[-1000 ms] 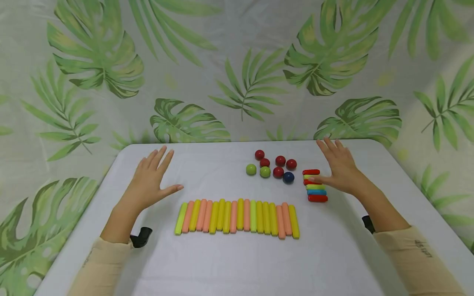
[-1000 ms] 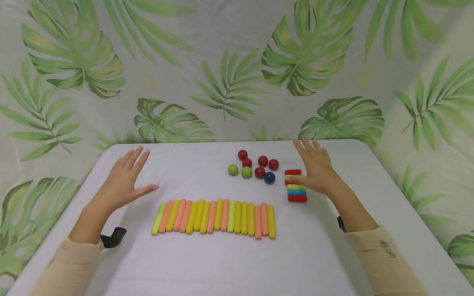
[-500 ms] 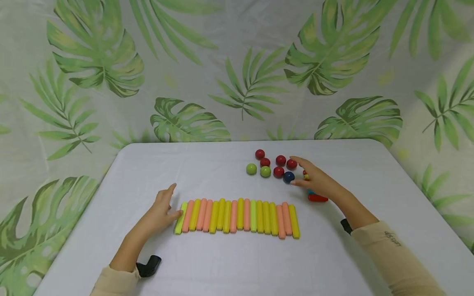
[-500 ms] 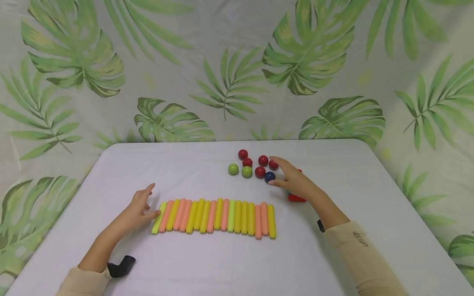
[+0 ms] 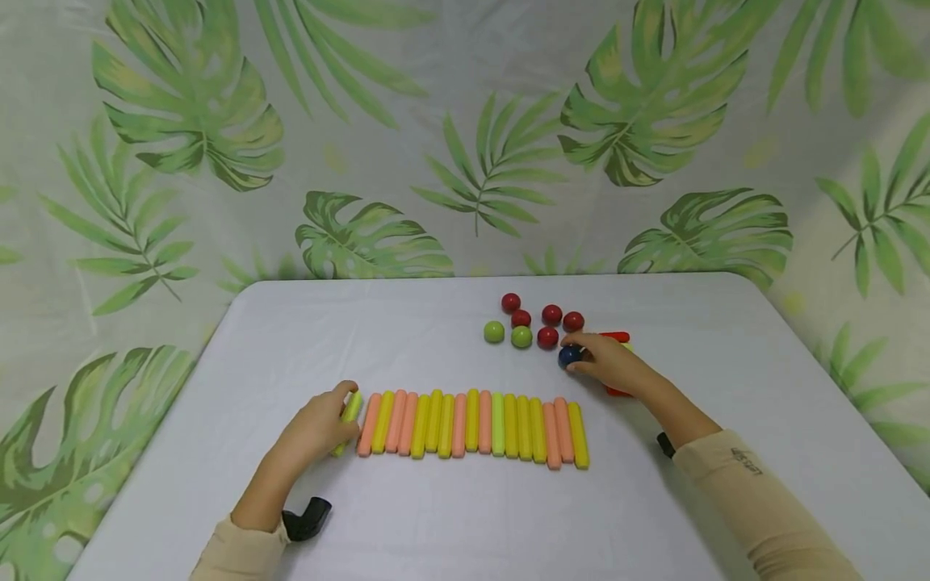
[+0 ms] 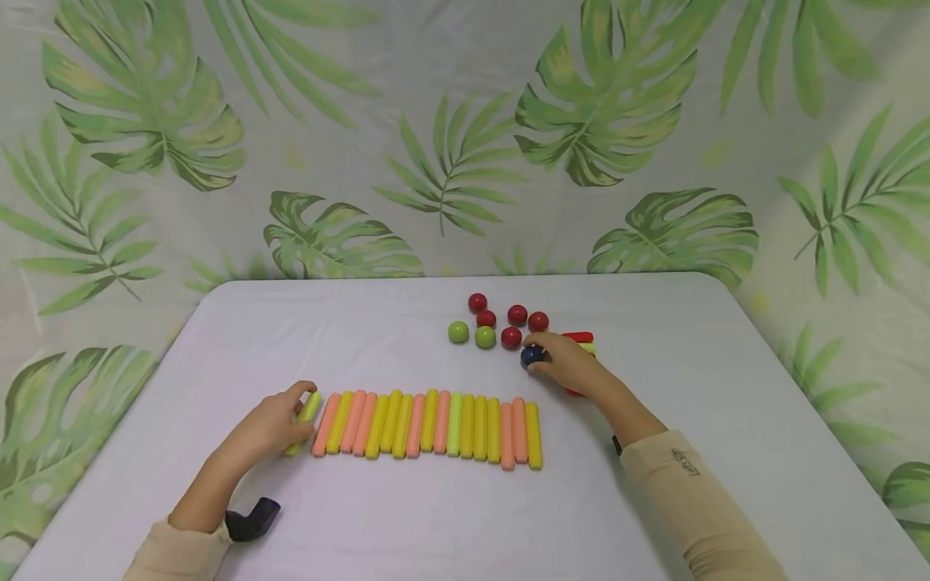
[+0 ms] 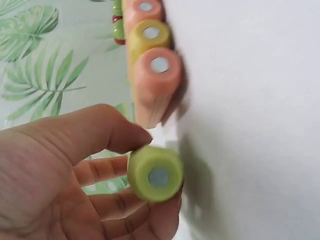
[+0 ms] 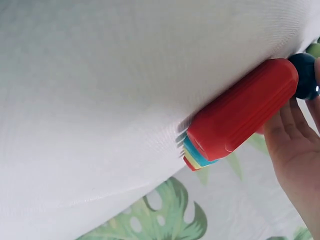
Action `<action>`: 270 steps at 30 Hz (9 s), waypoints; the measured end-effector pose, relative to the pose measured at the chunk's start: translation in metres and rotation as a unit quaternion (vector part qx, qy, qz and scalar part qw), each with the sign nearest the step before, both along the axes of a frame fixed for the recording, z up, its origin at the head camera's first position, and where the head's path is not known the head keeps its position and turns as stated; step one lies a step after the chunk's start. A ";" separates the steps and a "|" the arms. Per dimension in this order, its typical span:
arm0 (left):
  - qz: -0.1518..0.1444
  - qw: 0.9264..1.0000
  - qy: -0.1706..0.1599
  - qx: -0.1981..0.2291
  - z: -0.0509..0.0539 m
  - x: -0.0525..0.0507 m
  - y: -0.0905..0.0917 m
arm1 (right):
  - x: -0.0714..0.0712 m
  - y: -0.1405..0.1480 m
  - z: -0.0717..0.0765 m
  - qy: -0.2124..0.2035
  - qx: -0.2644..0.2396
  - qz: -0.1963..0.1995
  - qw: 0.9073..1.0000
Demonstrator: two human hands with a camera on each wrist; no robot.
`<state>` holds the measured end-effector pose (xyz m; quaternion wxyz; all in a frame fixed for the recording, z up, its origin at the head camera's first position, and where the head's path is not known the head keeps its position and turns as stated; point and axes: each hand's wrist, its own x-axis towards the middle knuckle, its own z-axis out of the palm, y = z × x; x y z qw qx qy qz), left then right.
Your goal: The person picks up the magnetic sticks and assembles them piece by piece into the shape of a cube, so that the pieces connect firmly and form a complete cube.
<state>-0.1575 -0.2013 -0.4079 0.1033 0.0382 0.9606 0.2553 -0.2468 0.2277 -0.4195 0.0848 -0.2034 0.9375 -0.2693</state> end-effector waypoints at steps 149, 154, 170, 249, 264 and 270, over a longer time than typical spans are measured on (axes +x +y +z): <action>-0.051 0.863 0.045 0.501 0.034 -0.014 0.080 | -0.010 -0.037 0.009 -0.023 -0.136 -0.038 0.990; -0.051 0.855 0.048 0.514 0.037 -0.014 0.078 | -0.014 -0.036 0.004 -0.040 -0.058 -0.056 0.996; -0.046 0.855 0.055 0.513 0.023 -0.020 0.078 | 0.012 -0.063 0.047 0.004 -0.245 -0.005 0.969; 0.034 0.852 0.027 0.521 0.013 -0.033 0.077 | -0.014 -0.108 0.047 -0.054 -0.349 0.016 0.935; 0.059 0.882 -0.067 0.463 0.001 -0.069 0.075 | -0.059 -0.145 0.039 -0.113 -0.349 -0.020 0.930; 0.018 0.956 -0.041 0.291 -0.002 -0.084 0.074 | -0.063 -0.150 0.035 -0.111 -0.336 -0.023 0.935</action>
